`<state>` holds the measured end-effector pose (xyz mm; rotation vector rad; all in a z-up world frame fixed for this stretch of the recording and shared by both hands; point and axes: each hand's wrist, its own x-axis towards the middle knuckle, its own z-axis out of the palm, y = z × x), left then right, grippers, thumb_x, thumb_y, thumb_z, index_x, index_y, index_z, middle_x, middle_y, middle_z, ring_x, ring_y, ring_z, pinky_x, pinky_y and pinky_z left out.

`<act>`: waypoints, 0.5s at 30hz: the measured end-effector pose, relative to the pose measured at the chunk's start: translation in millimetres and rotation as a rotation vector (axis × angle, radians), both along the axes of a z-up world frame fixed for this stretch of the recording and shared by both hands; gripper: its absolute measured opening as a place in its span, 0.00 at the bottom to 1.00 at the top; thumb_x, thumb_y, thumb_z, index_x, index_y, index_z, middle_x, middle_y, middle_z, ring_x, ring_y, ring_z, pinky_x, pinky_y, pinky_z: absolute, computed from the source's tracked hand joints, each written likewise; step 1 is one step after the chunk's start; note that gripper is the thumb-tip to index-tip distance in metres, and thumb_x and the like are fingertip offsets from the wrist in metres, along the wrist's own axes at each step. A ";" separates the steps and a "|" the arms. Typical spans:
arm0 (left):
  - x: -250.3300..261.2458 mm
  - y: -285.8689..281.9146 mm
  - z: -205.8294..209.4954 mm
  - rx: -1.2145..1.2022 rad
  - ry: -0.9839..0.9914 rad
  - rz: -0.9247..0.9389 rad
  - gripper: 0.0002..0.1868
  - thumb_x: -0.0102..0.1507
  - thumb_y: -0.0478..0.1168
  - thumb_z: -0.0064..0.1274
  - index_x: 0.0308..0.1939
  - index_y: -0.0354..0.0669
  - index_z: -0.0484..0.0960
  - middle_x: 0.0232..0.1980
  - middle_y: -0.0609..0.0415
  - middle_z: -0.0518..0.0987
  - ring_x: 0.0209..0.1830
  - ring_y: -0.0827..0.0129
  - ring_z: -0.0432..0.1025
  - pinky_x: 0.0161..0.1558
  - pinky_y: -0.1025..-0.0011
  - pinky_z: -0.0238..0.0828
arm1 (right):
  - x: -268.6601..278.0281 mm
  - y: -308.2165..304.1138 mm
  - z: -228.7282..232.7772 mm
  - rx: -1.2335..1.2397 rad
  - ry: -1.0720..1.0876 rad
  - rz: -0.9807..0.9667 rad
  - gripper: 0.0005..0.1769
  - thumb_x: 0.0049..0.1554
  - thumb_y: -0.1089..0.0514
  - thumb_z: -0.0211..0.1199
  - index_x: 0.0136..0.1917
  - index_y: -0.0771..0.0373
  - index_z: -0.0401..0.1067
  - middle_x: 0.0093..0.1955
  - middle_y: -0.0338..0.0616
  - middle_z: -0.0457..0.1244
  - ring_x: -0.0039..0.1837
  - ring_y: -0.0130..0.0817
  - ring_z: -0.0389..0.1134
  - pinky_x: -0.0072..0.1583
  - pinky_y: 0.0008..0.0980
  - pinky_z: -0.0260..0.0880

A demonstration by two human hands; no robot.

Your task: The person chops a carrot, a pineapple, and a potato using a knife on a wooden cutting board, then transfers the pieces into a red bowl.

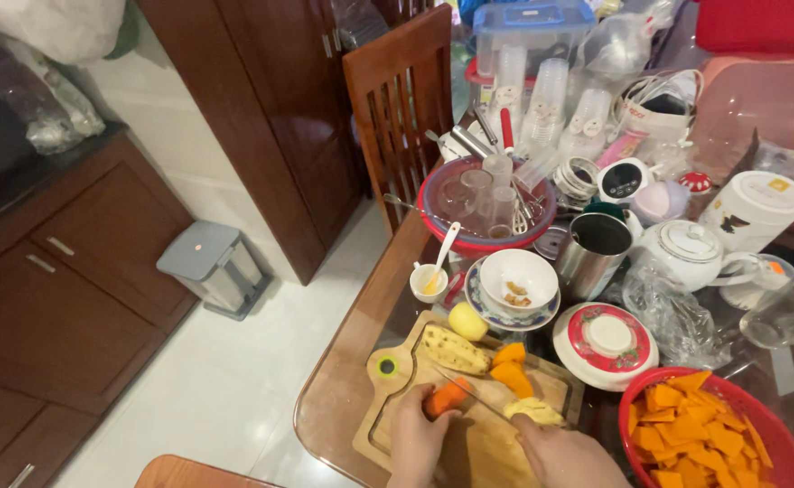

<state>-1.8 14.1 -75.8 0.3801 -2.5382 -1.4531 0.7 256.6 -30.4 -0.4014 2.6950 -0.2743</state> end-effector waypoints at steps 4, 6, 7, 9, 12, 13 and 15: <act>2.9 -1.1 -24.7 0.333 -0.048 0.048 0.37 0.49 0.39 0.74 0.60 0.36 0.78 0.48 0.45 0.85 0.43 0.65 0.81 0.46 0.70 0.79 | 2.6 -15.9 6.3 -0.004 -0.030 0.023 0.20 0.63 0.46 0.50 0.66 0.50 0.62 0.41 0.54 0.70 0.47 0.53 0.74 0.51 0.53 0.74; 2.6 -4.1 -31.0 0.418 -0.018 0.042 0.31 0.52 0.39 0.71 0.58 0.34 0.79 0.48 0.47 0.86 0.43 0.69 0.82 0.47 0.72 0.79 | 3.7 -20.3 7.3 -0.006 -0.074 0.061 0.16 0.64 0.49 0.49 0.63 0.55 0.62 0.42 0.55 0.69 0.49 0.52 0.74 0.51 0.54 0.74; 4.5 -4.5 -31.6 0.501 0.011 0.036 0.27 0.55 0.39 0.68 0.56 0.33 0.81 0.48 0.49 0.87 0.44 0.73 0.83 0.48 0.75 0.80 | 5.8 -21.9 8.4 -0.002 -0.077 0.060 0.16 0.64 0.49 0.49 0.63 0.55 0.62 0.42 0.55 0.69 0.49 0.52 0.74 0.51 0.54 0.74; 6.4 -5.2 -27.2 0.448 -0.040 0.062 0.26 0.55 0.39 0.69 0.55 0.33 0.83 0.46 0.50 0.87 0.42 0.73 0.82 0.46 0.74 0.79 | 6.8 -26.2 11.2 0.052 -0.137 0.028 0.18 0.63 0.51 0.50 0.65 0.56 0.60 0.43 0.57 0.70 0.51 0.53 0.74 0.53 0.53 0.73; 6.4 -4.8 -15.4 0.390 -0.092 0.086 0.24 0.54 0.39 0.69 0.53 0.34 0.84 0.43 0.50 0.88 0.38 0.71 0.81 0.44 0.73 0.79 | 5.6 -30.0 13.8 0.042 -0.169 0.019 0.19 0.64 0.51 0.50 0.66 0.57 0.58 0.42 0.57 0.70 0.51 0.53 0.74 0.53 0.53 0.73; 6.7 -5.1 -12.3 0.388 -0.097 0.085 0.24 0.54 0.40 0.69 0.52 0.34 0.84 0.42 0.49 0.88 0.37 0.71 0.81 0.43 0.73 0.79 | 5.8 -31.2 13.3 0.041 -0.171 0.019 0.19 0.64 0.51 0.50 0.66 0.57 0.58 0.42 0.57 0.70 0.51 0.53 0.74 0.53 0.53 0.73; 7.1 -5.3 -7.6 0.370 -0.075 0.083 0.24 0.54 0.40 0.70 0.51 0.34 0.85 0.42 0.49 0.88 0.38 0.71 0.81 0.43 0.73 0.79 | 7.3 -33.0 11.5 -0.009 -0.144 0.013 0.20 0.63 0.53 0.51 0.67 0.58 0.58 0.41 0.58 0.69 0.50 0.53 0.74 0.52 0.54 0.72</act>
